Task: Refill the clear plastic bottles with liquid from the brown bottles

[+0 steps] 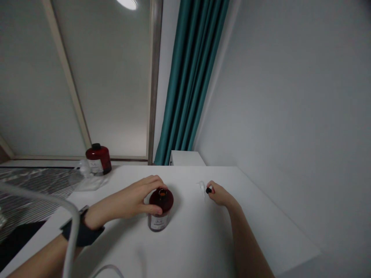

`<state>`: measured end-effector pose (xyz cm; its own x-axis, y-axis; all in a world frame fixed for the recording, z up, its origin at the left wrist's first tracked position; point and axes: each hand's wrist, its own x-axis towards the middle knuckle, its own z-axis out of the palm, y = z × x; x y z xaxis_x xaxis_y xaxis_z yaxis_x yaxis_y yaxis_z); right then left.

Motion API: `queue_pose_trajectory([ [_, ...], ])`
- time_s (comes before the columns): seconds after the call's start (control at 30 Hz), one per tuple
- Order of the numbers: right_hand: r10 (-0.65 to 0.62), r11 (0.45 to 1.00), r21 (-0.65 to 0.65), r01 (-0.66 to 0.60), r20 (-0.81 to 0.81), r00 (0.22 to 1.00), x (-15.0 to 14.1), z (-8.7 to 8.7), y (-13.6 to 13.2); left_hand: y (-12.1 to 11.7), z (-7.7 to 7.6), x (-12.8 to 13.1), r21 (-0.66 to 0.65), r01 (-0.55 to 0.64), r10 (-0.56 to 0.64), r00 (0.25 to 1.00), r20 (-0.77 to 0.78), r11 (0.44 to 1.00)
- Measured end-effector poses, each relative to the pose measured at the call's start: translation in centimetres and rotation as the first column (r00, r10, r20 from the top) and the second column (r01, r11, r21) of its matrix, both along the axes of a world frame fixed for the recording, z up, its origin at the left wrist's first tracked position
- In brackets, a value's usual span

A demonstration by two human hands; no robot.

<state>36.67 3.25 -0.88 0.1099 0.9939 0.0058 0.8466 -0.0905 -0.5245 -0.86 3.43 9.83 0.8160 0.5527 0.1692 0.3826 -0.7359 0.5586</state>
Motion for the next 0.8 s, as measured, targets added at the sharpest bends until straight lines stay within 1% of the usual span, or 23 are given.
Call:
queue_pose_trajectory([
  [0.07,-0.018,0.998,0.064,0.019,-0.022,1.0,-0.1,0.1,0.0,0.1,-0.2,0.1,0.022,0.004,-0.004,1.0,0.001,1.0],
  [0.13,-0.04,0.986,0.157,0.049,-0.055,0.998,-0.8,0.4,0.2,0.1,-0.2,0.0,0.061,-0.003,0.002,1.0,0.005,0.998],
  [0.2,-0.057,0.961,0.262,0.083,-0.106,0.993,-2.3,0.8,0.4,0.1,0.1,-0.2,0.111,-0.024,0.02,0.999,0.039,0.994],
  [0.27,-0.041,0.932,0.348,0.101,-0.174,0.984,-4.8,1.0,0.4,0.0,0.7,-0.6,0.147,-0.075,0.058,0.991,0.119,0.986],
  [0.33,0.032,0.913,0.401,0.071,-0.245,0.969,-8.1,1.1,-0.1,-0.2,1.4,-1.3,0.157,-0.164,0.124,0.963,0.239,0.974],
  [0.37,0.088,0.907,0.42,0.036,-0.272,0.958,-9.8,1.0,-0.6,-0.3,1.7,-1.7,0.155,-0.225,0.169,0.936,0.307,0.962],
  [0.4,0.162,0.893,0.449,-0.008,-0.305,0.938,-11.5,0.9,-1.3,-0.4,1.7,-2.2,0.15,-0.292,0.219,0.901,0.376,0.944],
  [0.43,0.286,0.863,0.502,-0.062,-0.382,0.879,-13.1,0.8,-2.0,-0.6,1.4,-2.8,0.141,-0.362,0.271,0.858,0.436,0.921],
  [0.47,0.386,0.836,0.538,-0.109,-0.435,0.813,-14.6,0.7,-2.7,-0.7,0.9,-3.4,0.129,-0.429,0.319,0.812,0.489,0.894],
  [0.5,0.455,0.81,0.572,-0.133,-0.467,0.758,-15.8,0.6,-3.5,-0.9,0.0,-3.9,0.111,-0.481,0.366,0.778,0.511,0.869],
  [0.53,0.505,0.787,0.597,-0.156,-0.478,0.718,-16.9,0.5,-4.1,-1.0,-1.1,-4.5,0.092,-0.521,0.41,0.758,0.508,0.849],
  [0.57,0.543,0.761,0.625,-0.175,-0.466,0.698,-17.7,0.4,-4.6,-1.1,-2.4,-5.1,0.073,-0.543,0.447,0.753,0.483,0.837],
  [0.63,0.569,0.711,0.681,-0.173,-0.414,0.71,-18.7,0.3,-5.3,-1.3,-5.3,-5.9,0.036,-0.536,0.472,0.772,0.426,0.843],
  [0.7,0.555,0.678,0.718,-0.158,-0.359,0.75,-19.3,0.2,-5.5,-1.3,-7.9,-6.1,-0.003,-0.512,0.479,0.802,0.356,0.859],
  [0.73,0.542,0.673,0.724,-0.151,-0.344,0.766,-19.6,0.1,-5.5,-1.3,-9.0,-6.0,-0.016,-0.485,0.463,0.824,0.327,0.874],
  [0.8,0.51,0.694,0.708,-0.132,-0.354,0.784,-19.9,0.0,-5.4,-1.3,-10.2,-5.3,-0.033,-0.439,0.43,0.859,0.277,0.898],
])
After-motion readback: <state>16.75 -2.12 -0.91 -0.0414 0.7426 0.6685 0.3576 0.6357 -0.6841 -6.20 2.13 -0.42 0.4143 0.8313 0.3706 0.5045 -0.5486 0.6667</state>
